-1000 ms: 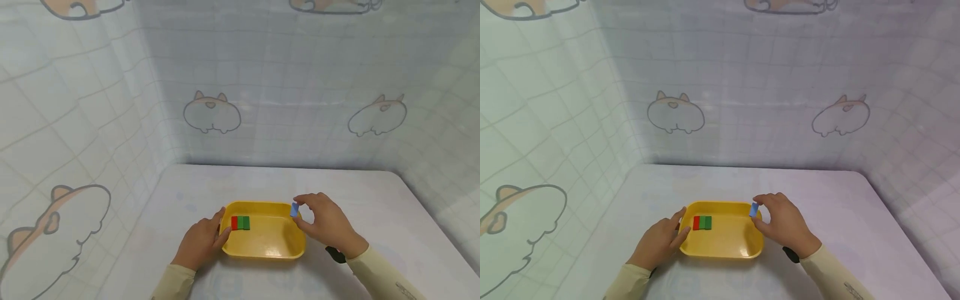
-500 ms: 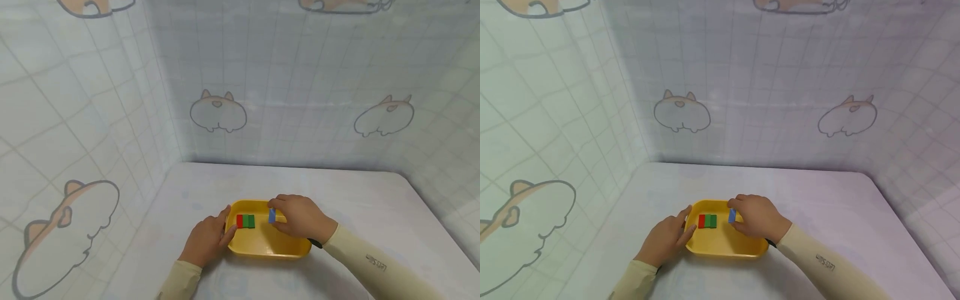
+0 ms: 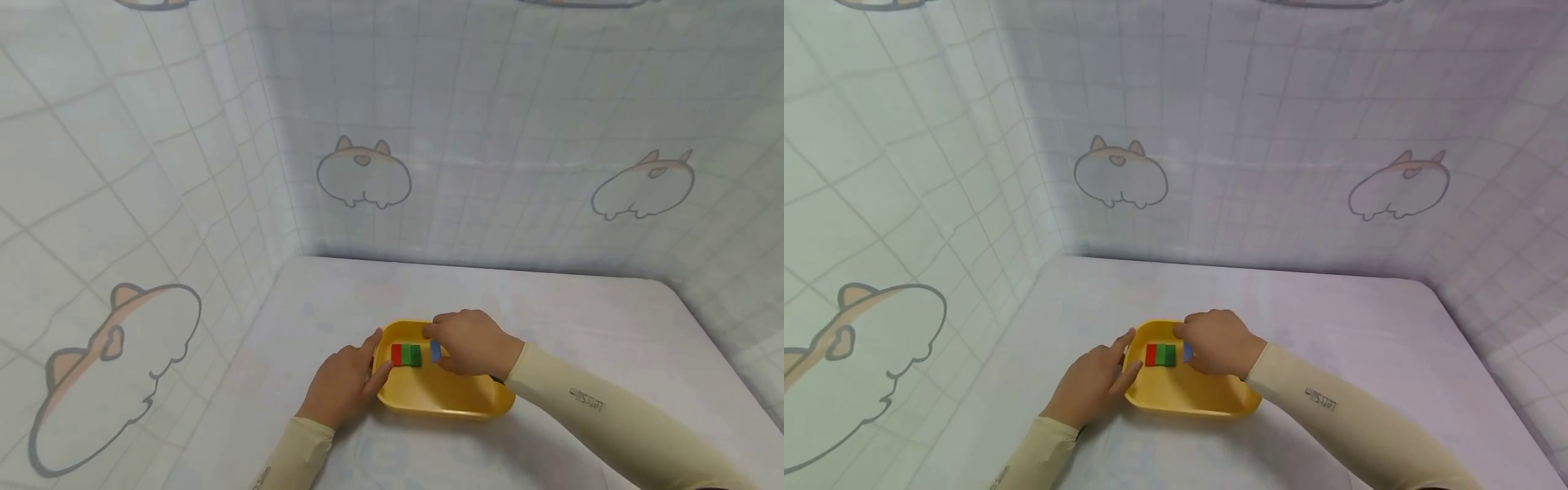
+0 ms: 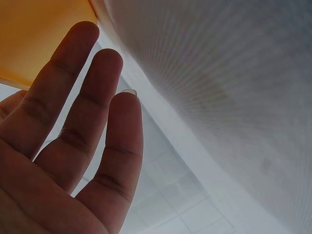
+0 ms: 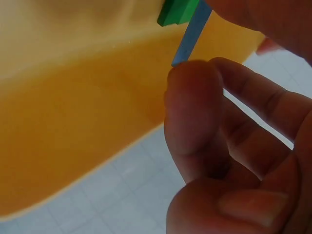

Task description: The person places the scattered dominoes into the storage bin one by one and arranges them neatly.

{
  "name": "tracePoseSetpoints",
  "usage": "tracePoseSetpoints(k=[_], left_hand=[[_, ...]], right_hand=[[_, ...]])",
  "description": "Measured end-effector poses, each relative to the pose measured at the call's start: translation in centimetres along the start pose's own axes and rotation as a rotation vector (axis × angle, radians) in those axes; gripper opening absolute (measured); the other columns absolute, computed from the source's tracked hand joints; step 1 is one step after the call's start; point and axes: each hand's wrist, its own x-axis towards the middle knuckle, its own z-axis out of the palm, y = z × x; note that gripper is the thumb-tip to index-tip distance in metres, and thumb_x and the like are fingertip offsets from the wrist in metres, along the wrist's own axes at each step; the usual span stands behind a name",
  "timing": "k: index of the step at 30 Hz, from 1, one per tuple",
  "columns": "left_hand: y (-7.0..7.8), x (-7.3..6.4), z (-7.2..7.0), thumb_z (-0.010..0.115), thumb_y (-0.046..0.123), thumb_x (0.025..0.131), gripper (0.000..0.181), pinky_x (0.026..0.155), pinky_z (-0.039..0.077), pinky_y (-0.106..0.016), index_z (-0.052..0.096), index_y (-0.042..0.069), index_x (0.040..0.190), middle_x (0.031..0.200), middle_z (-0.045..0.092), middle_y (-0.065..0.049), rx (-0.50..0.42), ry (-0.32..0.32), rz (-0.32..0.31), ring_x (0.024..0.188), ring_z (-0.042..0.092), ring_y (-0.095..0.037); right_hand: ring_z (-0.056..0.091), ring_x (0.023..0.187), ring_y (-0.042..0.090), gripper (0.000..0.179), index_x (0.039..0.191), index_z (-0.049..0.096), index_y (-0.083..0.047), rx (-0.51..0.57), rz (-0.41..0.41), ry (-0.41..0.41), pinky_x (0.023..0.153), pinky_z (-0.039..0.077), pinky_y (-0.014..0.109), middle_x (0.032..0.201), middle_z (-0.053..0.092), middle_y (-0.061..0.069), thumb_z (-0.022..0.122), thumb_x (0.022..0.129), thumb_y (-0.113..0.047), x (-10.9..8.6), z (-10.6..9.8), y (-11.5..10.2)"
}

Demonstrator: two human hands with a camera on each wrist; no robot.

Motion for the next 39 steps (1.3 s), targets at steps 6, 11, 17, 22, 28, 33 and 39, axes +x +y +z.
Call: tracePoseSetpoints(k=[6,11,17,22,28,33,39], left_hand=[[0.2,0.2,0.0,0.051,0.060,0.106,0.069,0.065,0.052,-0.035,0.052,0.013,0.157,0.068,0.050,0.008,-0.006,-0.017,0.006,0.066,0.053,-0.015],[0.4,0.4,0.2,0.049,0.060,0.107,0.069,0.063,0.050,-0.033,0.051,0.013,0.157,0.065,0.044,0.010,-0.002,-0.023,0.019,0.064,0.049,-0.013],[0.4,0.6,0.3,0.048,0.061,0.107,0.070,0.061,0.050,-0.033,0.052,0.012,0.156,0.065,0.046,0.009,0.003,0.008,0.039,0.061,0.049,-0.013],[0.3,0.5,0.3,0.048,0.061,0.107,0.069,0.061,0.052,-0.035,0.053,0.011,0.155,0.067,0.052,0.005,0.006,0.032,0.052,0.062,0.053,-0.015],[0.3,0.4,0.2,0.048,0.060,0.107,0.069,0.063,0.053,-0.036,0.053,0.012,0.155,0.069,0.055,0.002,0.024,0.020,0.036,0.063,0.055,-0.016],[0.2,0.4,0.1,0.049,0.060,0.107,0.068,0.061,0.053,-0.036,0.053,0.012,0.155,0.070,0.056,0.001,0.035,0.025,0.039,0.062,0.054,-0.016],[0.0,0.2,0.0,0.050,0.059,0.107,0.067,0.061,0.053,-0.035,0.054,0.011,0.154,0.069,0.054,0.002,0.030,0.022,0.033,0.061,0.053,-0.015]], right_hand=[[0.046,0.054,0.012,0.020,0.099,0.073,-0.017,-0.019,-0.016,-0.014,0.050,0.043,0.029,0.073,0.051,-0.010,0.085,0.083,-0.019,1.0,1.1,0.0],[0.046,0.056,0.010,0.022,0.100,0.073,-0.020,-0.061,-0.002,-0.032,0.052,0.043,0.029,0.075,0.054,-0.011,0.086,0.082,-0.021,1.4,2.0,0.4],[0.049,0.057,0.009,0.024,0.100,0.075,-0.020,-0.055,-0.025,-0.013,0.051,0.044,0.028,0.081,0.063,-0.009,0.090,0.081,-0.023,1.7,2.4,0.6],[0.049,0.057,0.008,0.024,0.098,0.074,-0.021,-0.055,-0.033,-0.007,0.051,0.044,0.029,0.079,0.063,-0.010,0.090,0.083,-0.030,2.0,2.9,0.5],[0.048,0.058,0.008,0.022,0.096,0.072,-0.022,-0.058,-0.025,-0.015,0.052,0.044,0.029,0.075,0.059,-0.012,0.089,0.084,-0.029,2.4,3.2,0.4],[0.048,0.057,0.010,0.022,0.092,0.070,-0.021,-0.038,-0.023,-0.020,0.051,0.043,0.029,0.072,0.053,-0.012,0.089,0.084,-0.029,2.6,3.3,0.3],[0.049,0.059,0.011,0.023,0.092,0.070,-0.022,-0.007,0.009,-0.034,0.053,0.044,0.030,0.070,0.052,-0.013,0.089,0.084,-0.031,2.9,3.6,0.1]])
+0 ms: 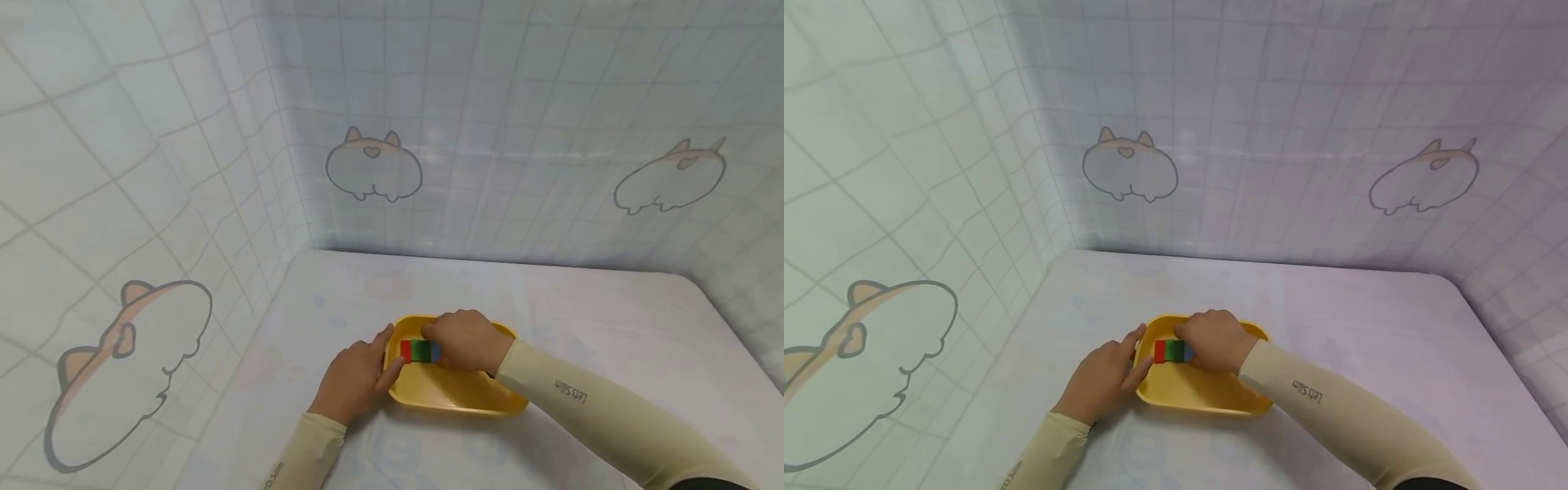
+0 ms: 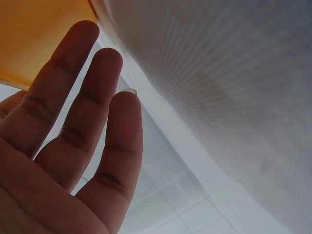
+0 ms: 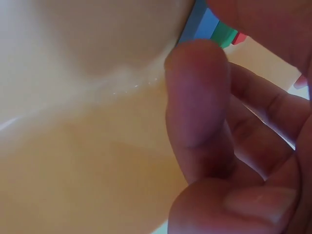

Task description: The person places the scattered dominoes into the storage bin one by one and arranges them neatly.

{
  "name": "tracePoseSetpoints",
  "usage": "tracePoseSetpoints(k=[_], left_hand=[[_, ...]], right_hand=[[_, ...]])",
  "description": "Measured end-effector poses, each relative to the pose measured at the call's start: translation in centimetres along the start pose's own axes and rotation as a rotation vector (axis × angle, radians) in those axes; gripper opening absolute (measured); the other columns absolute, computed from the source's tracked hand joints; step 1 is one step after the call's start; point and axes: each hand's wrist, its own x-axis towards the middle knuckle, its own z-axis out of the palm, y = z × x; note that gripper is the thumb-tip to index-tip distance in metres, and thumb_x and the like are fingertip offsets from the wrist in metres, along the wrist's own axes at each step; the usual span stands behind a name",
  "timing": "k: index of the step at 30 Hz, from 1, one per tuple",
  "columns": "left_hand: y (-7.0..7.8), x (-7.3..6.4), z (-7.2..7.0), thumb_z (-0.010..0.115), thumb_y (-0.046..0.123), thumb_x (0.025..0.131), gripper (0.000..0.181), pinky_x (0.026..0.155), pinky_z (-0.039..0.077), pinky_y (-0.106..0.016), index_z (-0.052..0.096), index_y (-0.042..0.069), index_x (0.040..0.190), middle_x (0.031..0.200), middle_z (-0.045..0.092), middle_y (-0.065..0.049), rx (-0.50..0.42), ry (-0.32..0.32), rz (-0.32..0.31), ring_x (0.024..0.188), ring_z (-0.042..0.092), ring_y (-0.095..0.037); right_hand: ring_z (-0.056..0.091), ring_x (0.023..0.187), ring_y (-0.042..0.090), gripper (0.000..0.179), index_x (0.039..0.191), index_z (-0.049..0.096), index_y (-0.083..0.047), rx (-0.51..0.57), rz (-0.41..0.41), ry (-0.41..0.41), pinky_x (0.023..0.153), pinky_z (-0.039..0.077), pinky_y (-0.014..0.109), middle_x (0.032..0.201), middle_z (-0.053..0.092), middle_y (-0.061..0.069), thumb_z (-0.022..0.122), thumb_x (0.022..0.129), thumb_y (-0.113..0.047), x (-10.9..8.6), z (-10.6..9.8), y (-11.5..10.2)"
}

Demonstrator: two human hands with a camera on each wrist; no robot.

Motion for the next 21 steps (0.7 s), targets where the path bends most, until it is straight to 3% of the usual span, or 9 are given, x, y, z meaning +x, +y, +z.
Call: tracePoseSetpoints(k=[15,21], left_hand=[[0.1,0.2,0.3,0.048,0.060,0.107,0.069,0.062,0.052,-0.034,0.053,0.010,0.155,0.069,0.050,0.005,-0.028,-0.022,-0.007,0.061,0.049,-0.013],[0.1,0.1,0.2,0.048,0.061,0.107,0.070,0.064,0.052,-0.035,0.053,0.011,0.155,0.069,0.049,0.006,-0.032,-0.039,-0.039,0.064,0.050,-0.014]], right_hand=[[0.049,0.060,0.011,0.024,0.095,0.070,-0.022,0.009,0.060,0.001,0.057,0.046,0.031,0.072,0.053,-0.013,0.088,0.084,-0.034,-1.0,0.2,0.2],[0.062,0.073,0.013,0.035,0.114,0.076,-0.020,0.037,0.078,0.044,0.069,0.055,0.036,0.094,0.069,-0.008,0.087,0.086,-0.036,-2.4,-1.2,0.6]])
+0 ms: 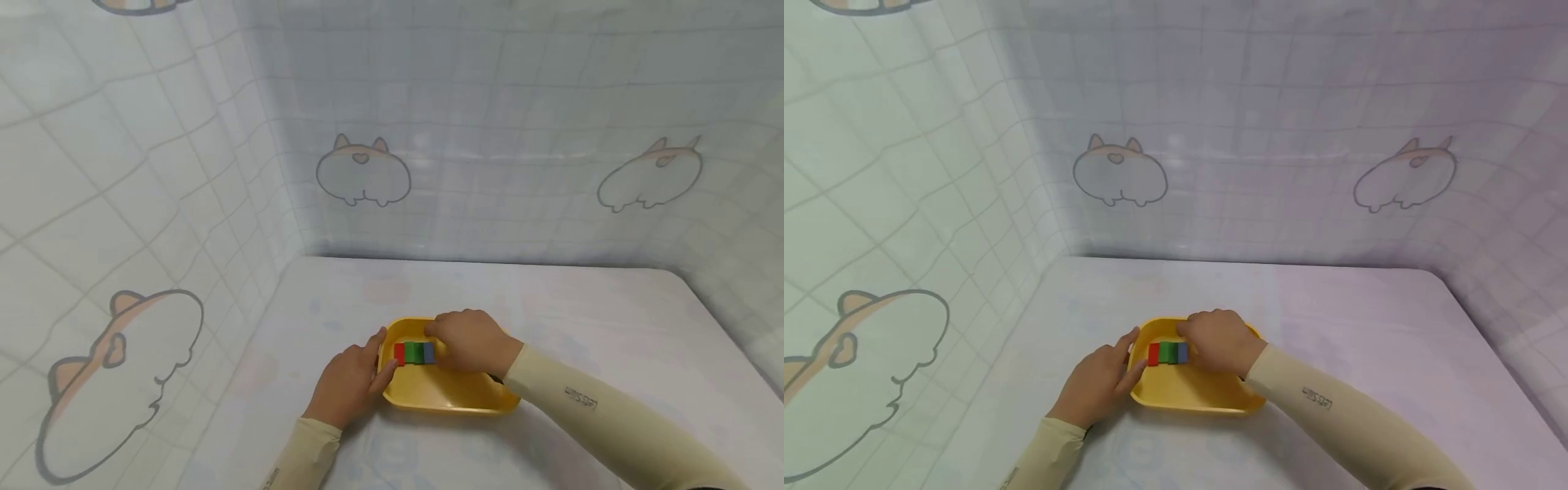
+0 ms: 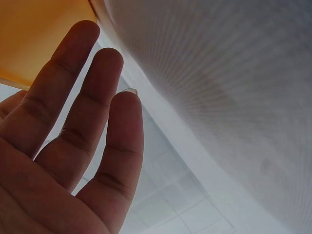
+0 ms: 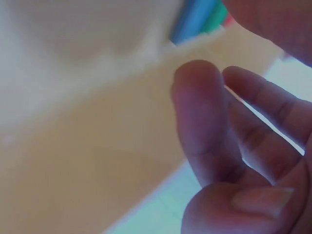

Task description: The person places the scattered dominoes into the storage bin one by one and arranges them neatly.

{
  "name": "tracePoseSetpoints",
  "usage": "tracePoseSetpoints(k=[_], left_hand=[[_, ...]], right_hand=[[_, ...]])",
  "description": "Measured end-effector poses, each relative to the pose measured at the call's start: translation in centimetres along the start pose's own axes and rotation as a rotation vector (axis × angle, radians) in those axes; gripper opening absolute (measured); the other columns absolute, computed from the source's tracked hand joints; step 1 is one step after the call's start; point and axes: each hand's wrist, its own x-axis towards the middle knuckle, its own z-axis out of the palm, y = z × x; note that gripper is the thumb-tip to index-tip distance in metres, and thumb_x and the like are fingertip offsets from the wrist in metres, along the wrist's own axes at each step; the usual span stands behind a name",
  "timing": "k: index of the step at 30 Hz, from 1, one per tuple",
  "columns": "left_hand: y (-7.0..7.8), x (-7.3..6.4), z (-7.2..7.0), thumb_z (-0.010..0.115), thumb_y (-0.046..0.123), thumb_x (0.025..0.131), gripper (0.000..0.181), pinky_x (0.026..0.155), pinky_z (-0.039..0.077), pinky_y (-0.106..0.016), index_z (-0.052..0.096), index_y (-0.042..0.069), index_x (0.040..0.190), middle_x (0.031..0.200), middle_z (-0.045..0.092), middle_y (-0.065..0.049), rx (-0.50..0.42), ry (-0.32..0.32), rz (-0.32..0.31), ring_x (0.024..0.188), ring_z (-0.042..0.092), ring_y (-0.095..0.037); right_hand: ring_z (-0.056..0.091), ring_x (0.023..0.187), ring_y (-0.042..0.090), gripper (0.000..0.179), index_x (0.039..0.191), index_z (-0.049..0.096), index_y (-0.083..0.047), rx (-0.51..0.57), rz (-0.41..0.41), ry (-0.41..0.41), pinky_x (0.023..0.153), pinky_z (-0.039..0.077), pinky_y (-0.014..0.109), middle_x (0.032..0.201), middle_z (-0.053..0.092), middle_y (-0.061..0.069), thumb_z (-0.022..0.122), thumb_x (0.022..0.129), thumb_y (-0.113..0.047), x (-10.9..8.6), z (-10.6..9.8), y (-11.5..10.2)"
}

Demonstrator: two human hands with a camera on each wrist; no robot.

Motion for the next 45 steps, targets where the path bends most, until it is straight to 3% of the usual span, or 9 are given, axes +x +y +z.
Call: tracePoseSetpoints(k=[5,12,16,21,28,34,39,45], left_hand=[[-0.2,0.3,0.1,0.047,0.062,0.107,0.070,0.067,0.055,-0.036,0.053,0.011,0.155,0.072,0.053,0.004,-0.003,-0.005,0.005,0.066,0.053,-0.015],[-1.0,0.5,0.2,0.045,0.064,0.107,0.072,0.068,0.055,-0.036,0.051,0.012,0.157,0.072,0.052,0.006,-0.003,-0.039,-0.011,0.067,0.052,-0.014],[-1.5,0.5,0.1,0.047,0.063,0.107,0.072,0.067,0.053,-0.034,0.051,0.012,0.157,0.071,0.048,0.008,-0.001,-0.039,-0.021,0.066,0.050,-0.013],[-2.3,0.1,-0.1,0.049,0.062,0.107,0.071,0.064,0.051,-0.033,0.051,0.012,0.156,0.067,0.044,0.010,-0.006,-0.031,-0.013,0.065,0.048,-0.012],[-3.3,-0.8,-0.8,0.049,0.061,0.107,0.070,0.069,0.052,-0.035,0.049,0.014,0.158,0.073,0.050,0.009,0.005,-0.042,-0.040,0.069,0.050,-0.012],[-3.8,-1.7,-1.6,0.056,0.056,0.106,0.068,0.073,0.056,-0.039,0.048,0.014,0.159,0.085,0.061,0.005,0.002,-0.056,-0.079,0.074,0.053,-0.012],[-4.5,-2.1,-2.3,0.061,0.050,0.105,0.066,0.073,0.055,-0.039,0.048,0.015,0.159,0.087,0.061,0.005,0.015,-0.038,-0.088,0.074,0.052,-0.012],[-5.2,-2.7,-2.6,0.049,0.060,0.107,0.068,0.073,0.056,-0.039,0.048,0.016,0.159,0.089,0.064,0.004,0.018,-0.046,-0.083,0.074,0.053,-0.012]], right_hand=[[0.069,0.086,0.014,0.042,0.123,0.076,-0.018,0.054,0.061,0.100,0.071,0.057,0.037,0.111,0.074,-0.004,0.086,0.088,-0.039,-2.2,-1.9,1.0],[0.064,0.078,0.009,0.043,0.120,0.075,-0.021,0.066,0.183,0.245,0.062,0.052,0.033,0.109,0.073,-0.008,0.088,0.086,-0.041,-5.6,-3.6,2.8],[0.058,0.071,0.006,0.042,0.121,0.074,-0.021,0.085,0.251,0.287,0.062,0.051,0.032,0.108,0.073,-0.009,0.087,0.086,-0.041,-7.2,-3.8,3.9],[0.054,0.066,0.002,0.041,0.122,0.075,-0.019,0.110,0.353,0.300,0.061,0.050,0.030,0.113,0.074,-0.006,0.085,0.089,-0.041,-9.6,-3.3,4.7],[0.054,0.066,0.003,0.037,0.121,0.075,-0.020,0.154,0.474,0.331,0.055,0.045,0.029,0.085,0.067,-0.014,0.084,0.090,-0.039,-12.8,-2.3,5.1],[0.062,0.078,0.012,0.039,0.122,0.074,-0.021,0.198,0.522,0.321,0.061,0.049,0.032,0.103,0.074,-0.007,0.086,0.089,-0.039,-14.4,-1.1,4.9],[0.069,0.092,0.022,0.041,0.124,0.075,-0.019,0.236,0.523,0.301,0.072,0.055,0.041,0.115,0.075,-0.002,0.085,0.090,-0.039,-14.6,0.2,5.0],[0.068,0.098,0.023,0.041,0.125,0.076,-0.015,0.289,0.524,0.263,0.083,0.057,0.048,0.118,0.074,-0.002,0.084,0.091,-0.035,-14.4,1.7,4.9]])
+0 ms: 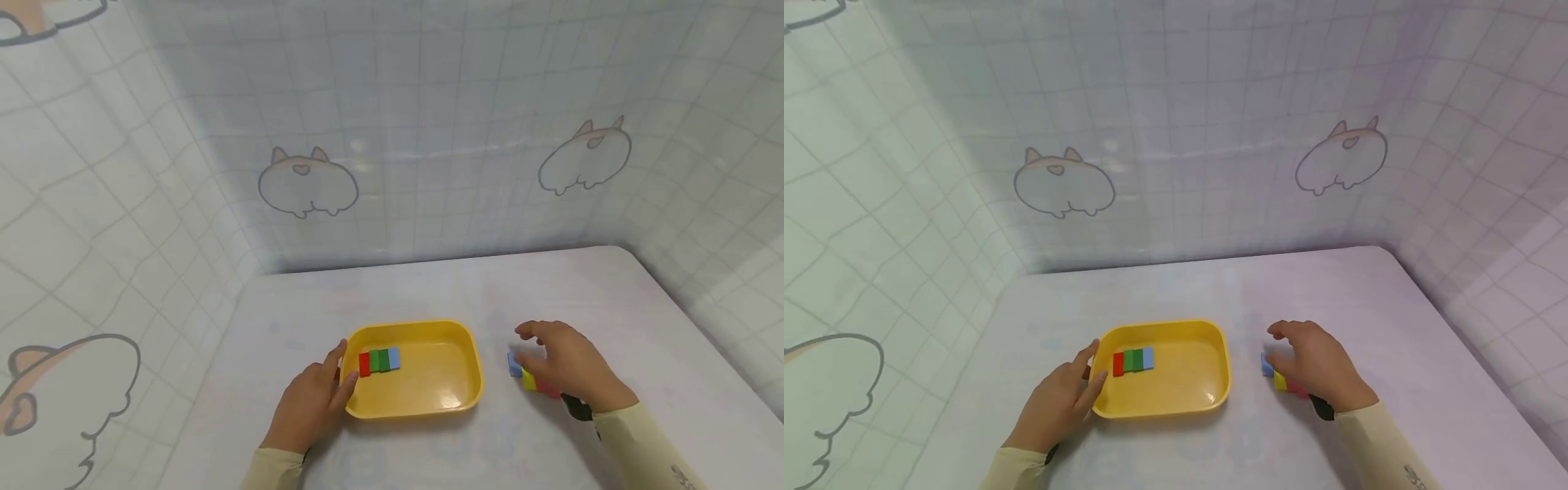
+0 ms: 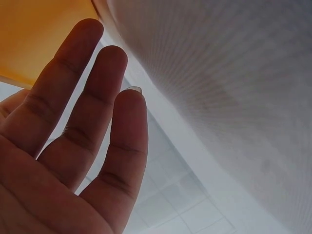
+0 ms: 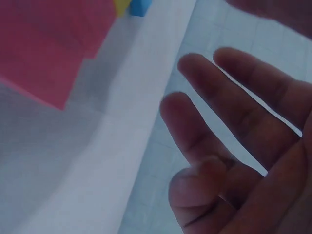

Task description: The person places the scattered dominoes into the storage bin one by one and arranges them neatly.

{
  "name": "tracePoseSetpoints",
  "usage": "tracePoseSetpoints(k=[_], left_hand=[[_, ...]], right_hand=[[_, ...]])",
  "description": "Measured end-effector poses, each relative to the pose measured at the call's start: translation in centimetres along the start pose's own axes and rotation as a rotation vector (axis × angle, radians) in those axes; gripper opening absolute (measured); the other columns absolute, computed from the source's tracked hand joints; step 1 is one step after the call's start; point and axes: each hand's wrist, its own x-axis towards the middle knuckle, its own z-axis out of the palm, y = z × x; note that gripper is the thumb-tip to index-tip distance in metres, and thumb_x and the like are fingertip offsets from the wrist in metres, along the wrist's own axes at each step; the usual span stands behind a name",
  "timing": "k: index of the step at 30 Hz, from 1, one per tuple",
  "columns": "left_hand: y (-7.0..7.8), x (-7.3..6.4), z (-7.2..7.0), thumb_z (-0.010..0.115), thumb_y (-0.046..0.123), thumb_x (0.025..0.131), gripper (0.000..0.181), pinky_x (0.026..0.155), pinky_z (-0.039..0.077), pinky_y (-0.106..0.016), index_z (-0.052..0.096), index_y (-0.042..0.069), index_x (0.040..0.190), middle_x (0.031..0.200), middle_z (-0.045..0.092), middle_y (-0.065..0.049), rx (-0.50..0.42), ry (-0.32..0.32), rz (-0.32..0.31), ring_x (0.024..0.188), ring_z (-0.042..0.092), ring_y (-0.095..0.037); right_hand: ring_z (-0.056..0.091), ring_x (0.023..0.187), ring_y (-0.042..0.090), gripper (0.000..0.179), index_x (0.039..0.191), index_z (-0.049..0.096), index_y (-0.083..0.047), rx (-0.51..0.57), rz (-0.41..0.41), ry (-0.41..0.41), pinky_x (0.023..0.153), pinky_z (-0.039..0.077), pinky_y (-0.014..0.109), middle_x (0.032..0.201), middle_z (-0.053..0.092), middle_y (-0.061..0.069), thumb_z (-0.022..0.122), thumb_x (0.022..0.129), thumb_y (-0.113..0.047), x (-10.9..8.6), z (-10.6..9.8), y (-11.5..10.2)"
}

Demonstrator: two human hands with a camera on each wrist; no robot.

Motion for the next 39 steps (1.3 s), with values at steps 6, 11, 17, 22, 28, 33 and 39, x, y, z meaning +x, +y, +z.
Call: tracePoseSetpoints(k=[6,11,17,22,28,33,39], left_hand=[[0.0,0.1,0.0,0.049,0.060,0.107,0.068,0.073,0.056,-0.040,0.047,0.016,0.159,0.089,0.063,0.004,0.005,-0.010,0.005,0.073,0.053,-0.012],[0.1,0.2,-0.3,0.052,0.056,0.107,0.067,0.073,0.056,-0.040,0.048,0.014,0.159,0.089,0.063,0.004,0.007,-0.006,0.009,0.073,0.053,-0.012],[-0.1,0.0,-0.5,0.051,0.058,0.107,0.067,0.071,0.055,-0.039,0.050,0.014,0.158,0.086,0.061,0.004,0.003,-0.011,-0.001,0.071,0.052,-0.012],[-0.1,-0.1,-0.4,0.052,0.058,0.107,0.067,0.071,0.054,-0.038,0.049,0.015,0.159,0.085,0.060,0.005,-0.015,-0.021,-0.011,0.071,0.051,-0.011],[0.0,-0.1,-0.5,0.053,0.057,0.107,0.066,0.067,0.051,-0.036,0.050,0.015,0.158,0.078,0.053,0.007,-0.025,-0.002,0.007,0.068,0.047,-0.011],[-0.1,-0.2,-0.5,0.051,0.058,0.107,0.066,0.065,0.048,-0.035,0.050,0.015,0.158,0.071,0.045,0.010,-0.012,0.023,0.033,0.066,0.045,-0.011],[0.1,-0.2,-0.7,0.049,0.060,0.107,0.068,0.068,0.051,-0.036,0.050,0.015,0.158,0.074,0.048,0.008,-0.017,0.005,0.019,0.069,0.048,-0.012]], right_hand=[[0.067,0.101,0.023,0.046,0.124,0.075,-0.014,-0.010,-0.058,0.002,0.087,0.056,0.049,0.119,0.073,-0.002,0.088,0.087,-0.036,-0.3,0.6,0.4],[0.064,0.096,0.019,0.053,0.125,0.075,-0.015,-0.047,-0.066,-0.001,0.086,0.054,0.046,0.118,0.073,-0.004,0.092,0.079,-0.036,-0.3,0.8,0.6],[0.061,0.096,0.014,0.059,0.129,0.074,-0.021,-0.049,-0.001,-0.094,0.087,0.054,0.044,0.116,0.072,-0.011,0.093,0.077,-0.042,-0.4,1.4,0.4],[0.063,0.099,0.015,0.060,0.127,0.074,-0.022,-0.066,-0.008,-0.089,0.090,0.054,0.046,0.116,0.072,-0.013,0.095,0.074,-0.042,-0.4,1.5,0.4],[0.064,0.099,0.015,0.059,0.125,0.075,-0.020,-0.083,-0.032,-0.074,0.089,0.054,0.045,0.114,0.073,-0.013,0.095,0.074,-0.040,-0.5,1.5,0.4],[0.061,0.092,0.012,0.057,0.125,0.075,-0.020,-0.065,-0.031,-0.095,0.084,0.055,0.042,0.112,0.074,-0.015,0.095,0.075,-0.039,-0.3,1.4,0.3],[0.057,0.085,0.009,0.054,0.123,0.075,-0.022,-0.068,-0.023,-0.103,0.079,0.053,0.037,0.109,0.073,-0.017,0.095,0.075,-0.037,-0.3,1.4,0.2]])
